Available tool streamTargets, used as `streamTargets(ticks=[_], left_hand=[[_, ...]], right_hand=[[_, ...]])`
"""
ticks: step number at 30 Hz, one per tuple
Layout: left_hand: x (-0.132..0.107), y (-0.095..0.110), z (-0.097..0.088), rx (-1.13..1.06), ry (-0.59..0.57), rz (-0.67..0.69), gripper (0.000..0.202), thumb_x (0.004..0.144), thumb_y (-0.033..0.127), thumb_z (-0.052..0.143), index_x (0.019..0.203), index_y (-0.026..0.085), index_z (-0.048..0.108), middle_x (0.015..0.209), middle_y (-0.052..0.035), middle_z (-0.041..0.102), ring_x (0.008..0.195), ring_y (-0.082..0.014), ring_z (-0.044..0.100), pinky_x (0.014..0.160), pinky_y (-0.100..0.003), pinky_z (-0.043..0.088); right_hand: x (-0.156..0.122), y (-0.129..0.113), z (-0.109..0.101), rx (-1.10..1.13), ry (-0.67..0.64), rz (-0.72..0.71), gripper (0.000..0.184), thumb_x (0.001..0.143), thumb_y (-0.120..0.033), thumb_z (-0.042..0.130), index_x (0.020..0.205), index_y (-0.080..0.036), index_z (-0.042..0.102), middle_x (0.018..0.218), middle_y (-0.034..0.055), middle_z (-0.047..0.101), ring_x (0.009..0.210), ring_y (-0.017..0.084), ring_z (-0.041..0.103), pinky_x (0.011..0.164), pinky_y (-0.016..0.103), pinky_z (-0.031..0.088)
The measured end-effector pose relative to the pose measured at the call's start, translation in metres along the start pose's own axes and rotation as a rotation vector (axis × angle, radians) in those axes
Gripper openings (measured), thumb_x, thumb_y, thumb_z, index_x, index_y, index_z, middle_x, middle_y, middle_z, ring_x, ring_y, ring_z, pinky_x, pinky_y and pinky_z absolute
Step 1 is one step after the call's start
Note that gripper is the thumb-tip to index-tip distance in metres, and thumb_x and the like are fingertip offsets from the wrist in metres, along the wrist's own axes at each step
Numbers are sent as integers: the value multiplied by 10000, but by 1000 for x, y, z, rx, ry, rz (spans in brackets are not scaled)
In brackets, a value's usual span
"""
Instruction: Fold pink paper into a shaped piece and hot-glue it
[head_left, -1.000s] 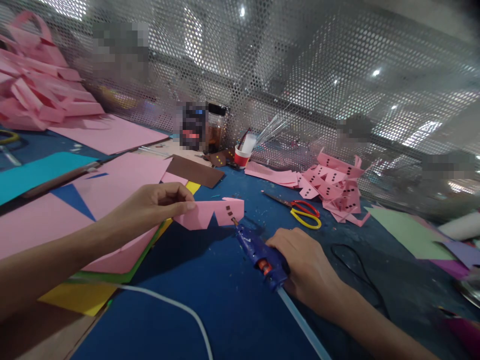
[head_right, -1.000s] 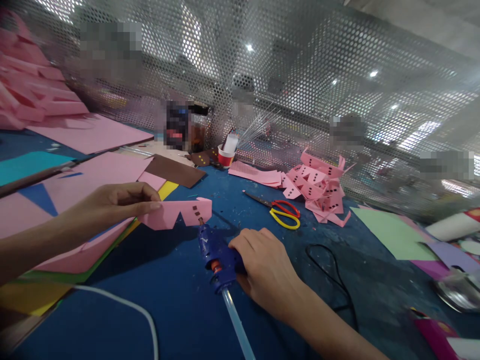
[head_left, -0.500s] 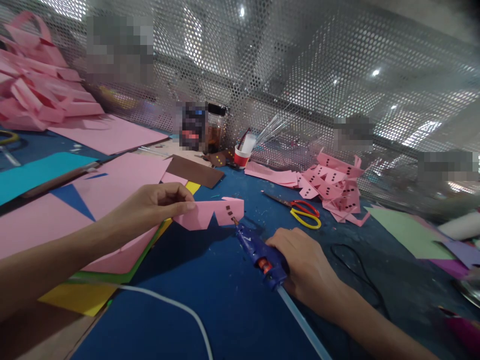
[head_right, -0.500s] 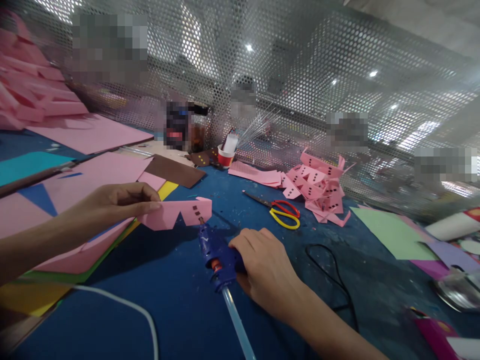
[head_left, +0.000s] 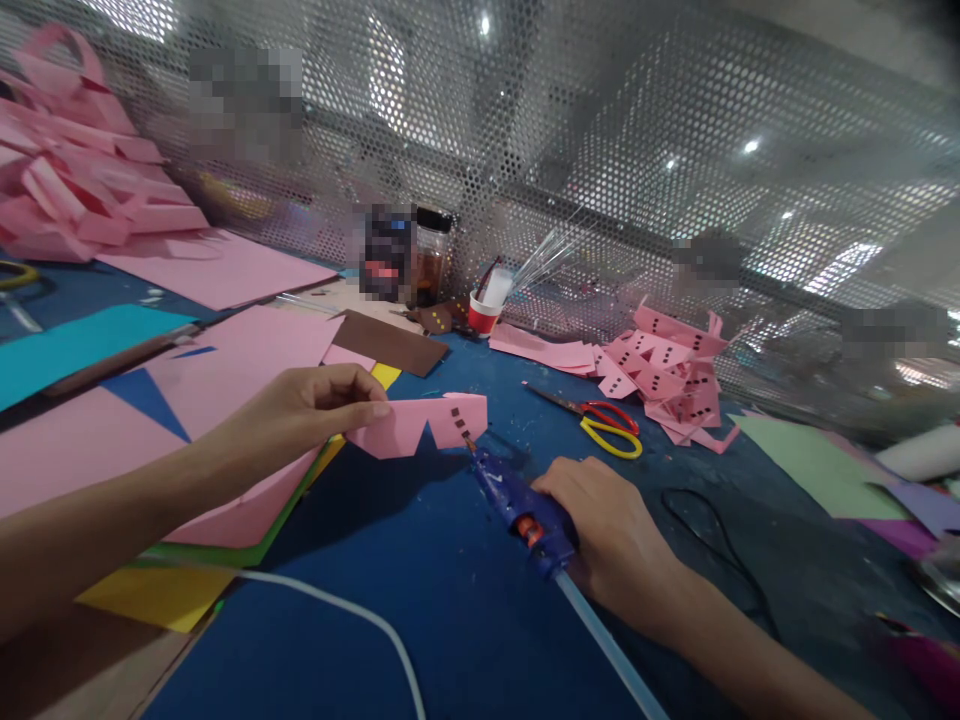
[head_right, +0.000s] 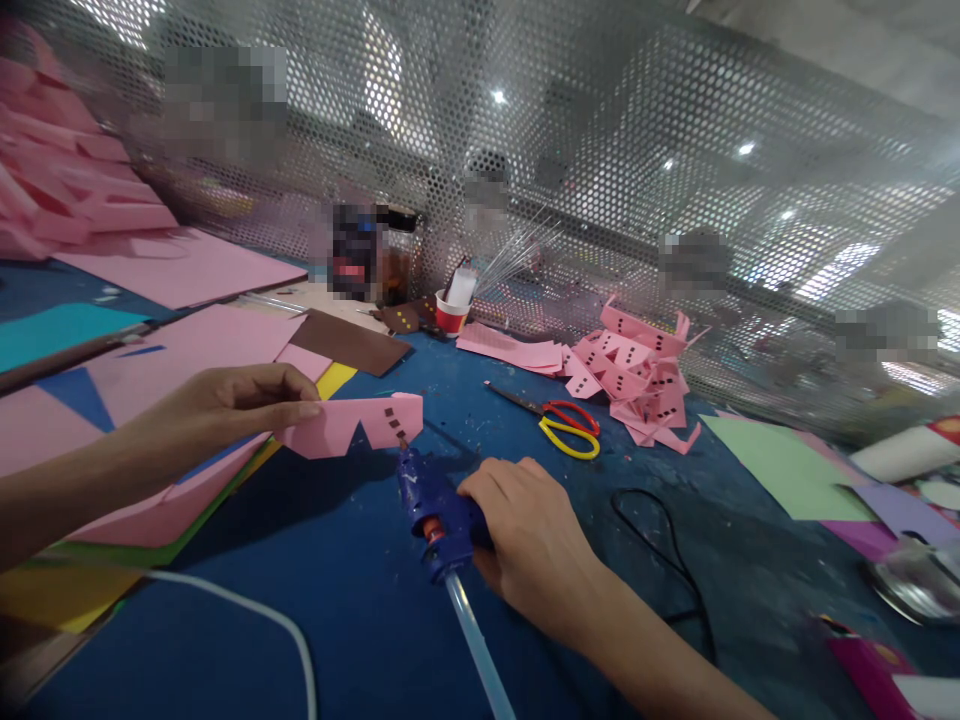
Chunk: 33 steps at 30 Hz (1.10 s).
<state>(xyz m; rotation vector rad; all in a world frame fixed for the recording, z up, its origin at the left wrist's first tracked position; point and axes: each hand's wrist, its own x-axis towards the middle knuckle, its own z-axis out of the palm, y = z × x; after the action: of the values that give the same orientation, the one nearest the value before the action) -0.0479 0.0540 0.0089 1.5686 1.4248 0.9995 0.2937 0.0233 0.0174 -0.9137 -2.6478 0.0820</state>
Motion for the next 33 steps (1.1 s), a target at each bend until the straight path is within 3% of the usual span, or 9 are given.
streamTargets(ticks=[33], left_hand=[[-2, 6, 2, 9, -28, -4, 279, 808, 463, 701, 867, 194, 660, 770, 21, 642, 730, -140, 556, 685, -266, 399]], right_hand=[[0, -1, -1, -5, -16, 8, 133, 881, -135, 523, 999, -173, 571, 924, 63, 617, 765, 200, 482, 702, 336, 284]])
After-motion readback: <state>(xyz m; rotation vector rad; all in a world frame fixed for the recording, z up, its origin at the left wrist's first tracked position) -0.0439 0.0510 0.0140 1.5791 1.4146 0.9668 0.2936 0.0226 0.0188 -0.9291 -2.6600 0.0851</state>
